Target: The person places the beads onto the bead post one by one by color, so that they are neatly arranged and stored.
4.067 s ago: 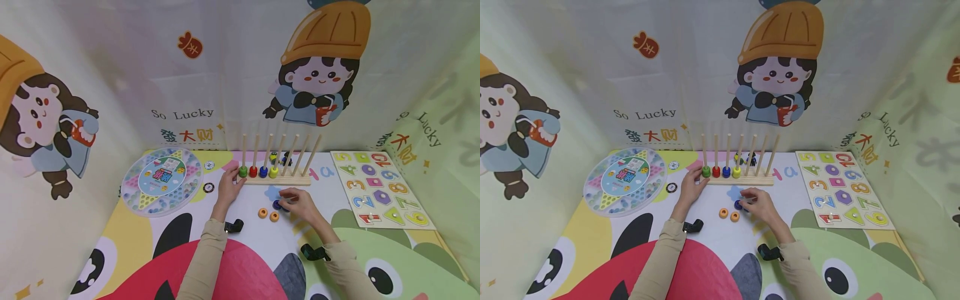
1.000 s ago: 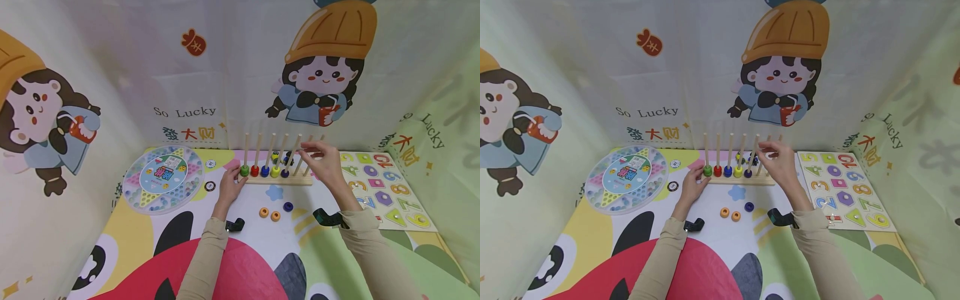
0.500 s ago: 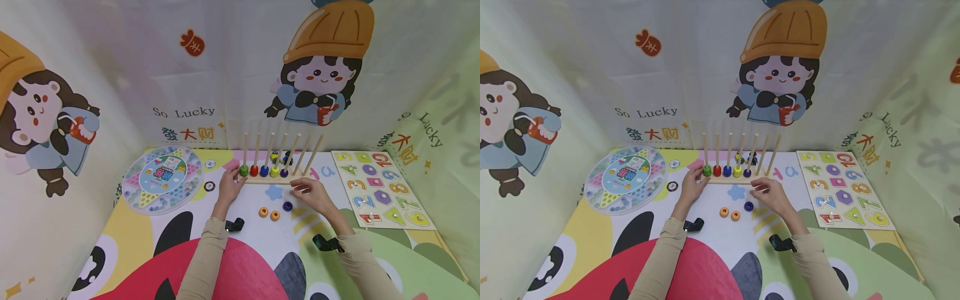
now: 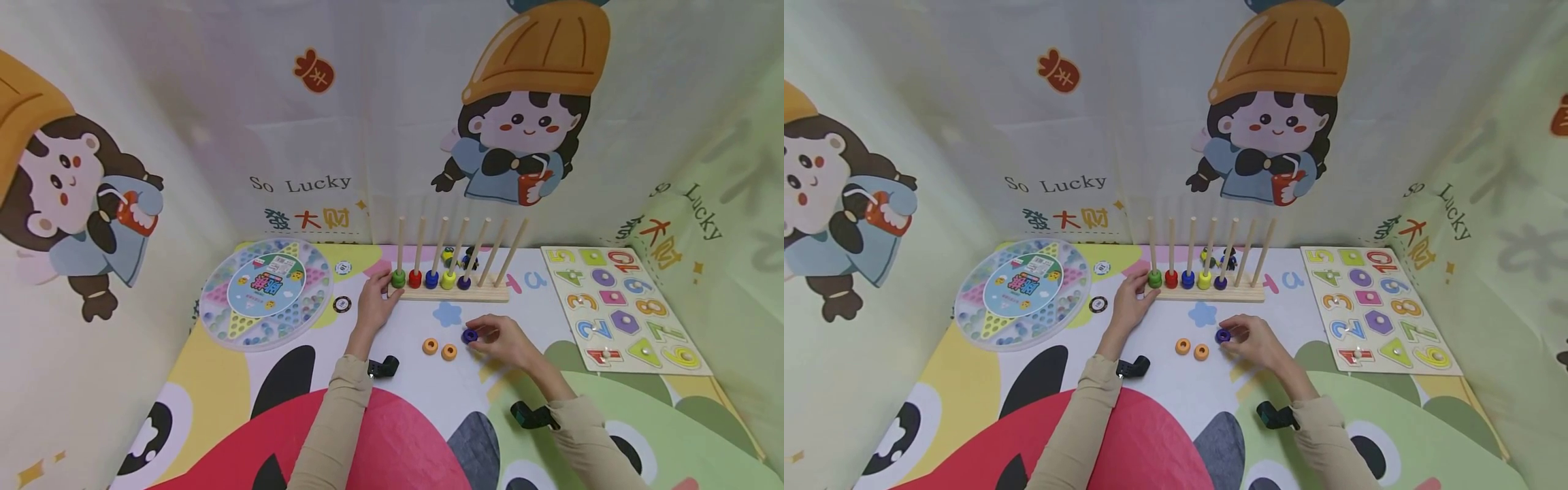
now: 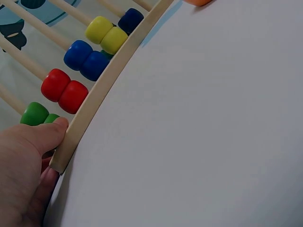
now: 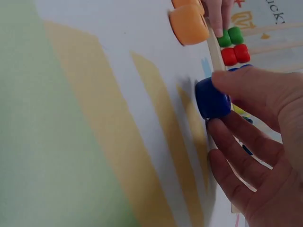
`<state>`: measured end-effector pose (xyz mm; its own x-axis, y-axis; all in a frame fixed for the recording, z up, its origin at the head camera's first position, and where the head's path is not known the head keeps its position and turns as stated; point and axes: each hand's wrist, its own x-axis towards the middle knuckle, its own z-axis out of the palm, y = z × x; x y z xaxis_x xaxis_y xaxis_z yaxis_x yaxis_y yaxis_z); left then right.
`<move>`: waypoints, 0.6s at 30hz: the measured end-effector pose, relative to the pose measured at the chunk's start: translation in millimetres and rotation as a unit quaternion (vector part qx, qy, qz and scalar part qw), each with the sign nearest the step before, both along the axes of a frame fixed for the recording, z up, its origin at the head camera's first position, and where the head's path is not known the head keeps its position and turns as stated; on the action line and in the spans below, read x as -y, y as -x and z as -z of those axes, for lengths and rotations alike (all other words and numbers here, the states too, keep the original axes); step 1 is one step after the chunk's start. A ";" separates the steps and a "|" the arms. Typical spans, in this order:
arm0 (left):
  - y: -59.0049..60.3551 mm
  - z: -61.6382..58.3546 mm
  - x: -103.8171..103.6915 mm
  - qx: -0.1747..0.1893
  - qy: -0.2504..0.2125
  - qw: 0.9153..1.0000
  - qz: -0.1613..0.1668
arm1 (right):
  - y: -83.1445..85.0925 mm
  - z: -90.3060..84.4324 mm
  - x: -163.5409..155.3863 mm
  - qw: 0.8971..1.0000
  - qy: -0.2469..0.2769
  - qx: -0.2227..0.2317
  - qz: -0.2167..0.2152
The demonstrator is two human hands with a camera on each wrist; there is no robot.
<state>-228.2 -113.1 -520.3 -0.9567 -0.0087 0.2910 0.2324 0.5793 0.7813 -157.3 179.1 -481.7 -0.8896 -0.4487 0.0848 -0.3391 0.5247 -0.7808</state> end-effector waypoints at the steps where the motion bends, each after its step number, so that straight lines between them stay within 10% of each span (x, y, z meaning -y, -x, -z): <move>1: -0.2 -0.2 -0.1 -0.001 0.000 1.000 0.000 | -0.3 1.0 0.0 1.000 -0.002 -0.002 0.002; 18: 0.1 1.5 0.5 0.002 0.001 1.000 -0.002 | 13.6 -18.1 11.7 0.994 0.046 -0.074 0.067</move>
